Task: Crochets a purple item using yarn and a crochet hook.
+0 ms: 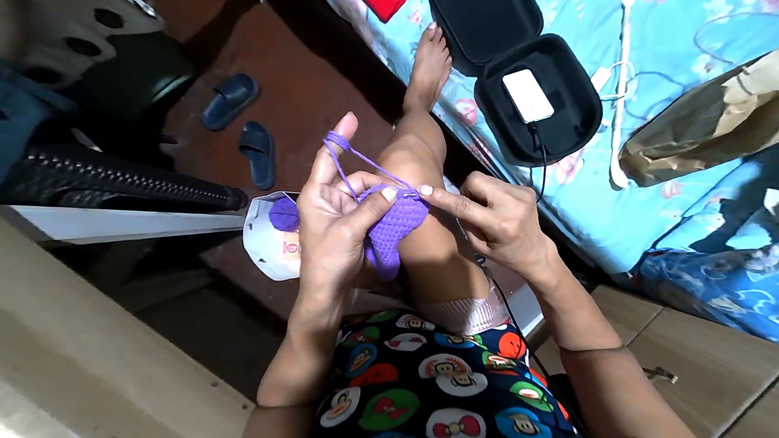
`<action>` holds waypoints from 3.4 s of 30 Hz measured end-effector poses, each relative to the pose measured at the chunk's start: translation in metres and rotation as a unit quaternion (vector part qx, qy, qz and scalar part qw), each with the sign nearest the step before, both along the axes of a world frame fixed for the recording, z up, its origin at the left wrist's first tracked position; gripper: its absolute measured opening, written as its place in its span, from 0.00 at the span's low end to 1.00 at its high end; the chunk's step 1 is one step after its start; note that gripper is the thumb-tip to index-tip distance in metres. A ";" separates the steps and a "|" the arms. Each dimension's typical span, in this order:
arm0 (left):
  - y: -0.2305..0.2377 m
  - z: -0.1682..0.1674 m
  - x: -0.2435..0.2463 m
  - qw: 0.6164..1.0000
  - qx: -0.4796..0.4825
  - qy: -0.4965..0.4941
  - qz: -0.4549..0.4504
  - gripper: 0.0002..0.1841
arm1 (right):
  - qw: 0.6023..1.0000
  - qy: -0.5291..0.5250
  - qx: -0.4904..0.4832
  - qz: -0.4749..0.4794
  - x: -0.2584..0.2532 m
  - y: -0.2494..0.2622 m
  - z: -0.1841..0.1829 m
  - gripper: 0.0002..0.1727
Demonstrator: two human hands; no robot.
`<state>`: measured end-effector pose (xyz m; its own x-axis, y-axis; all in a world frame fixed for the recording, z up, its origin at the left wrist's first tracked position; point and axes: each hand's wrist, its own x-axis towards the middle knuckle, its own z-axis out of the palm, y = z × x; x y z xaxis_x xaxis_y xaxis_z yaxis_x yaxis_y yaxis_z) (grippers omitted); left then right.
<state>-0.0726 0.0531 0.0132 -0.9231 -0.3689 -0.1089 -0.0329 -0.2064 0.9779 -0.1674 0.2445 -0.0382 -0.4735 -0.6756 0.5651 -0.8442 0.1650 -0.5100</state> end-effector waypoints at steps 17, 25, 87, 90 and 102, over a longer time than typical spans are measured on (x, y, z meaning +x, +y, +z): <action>0.001 -0.003 0.000 1.000 0.001 0.015 0.001 0.40 | 1.000 -0.005 -0.007 -0.013 0.007 0.000 -0.002 0.18; 0.005 -0.006 0.006 0.998 -0.059 0.035 0.009 0.42 | 0.989 -0.131 -0.064 0.012 0.012 -0.007 -0.009 0.18; 0.006 -0.013 0.003 0.997 -0.042 0.055 0.030 0.33 | 0.999 0.019 -0.019 -0.028 0.003 -0.003 -0.007 0.17; 0.005 -0.012 0.002 0.998 -0.027 0.043 0.028 0.32 | 0.999 0.001 -0.031 -0.023 0.005 -0.004 -0.011 0.17; 0.015 -0.019 0.009 0.979 -0.175 0.086 0.062 0.34 | 0.967 -0.231 -0.101 0.034 0.015 -0.010 -0.006 0.20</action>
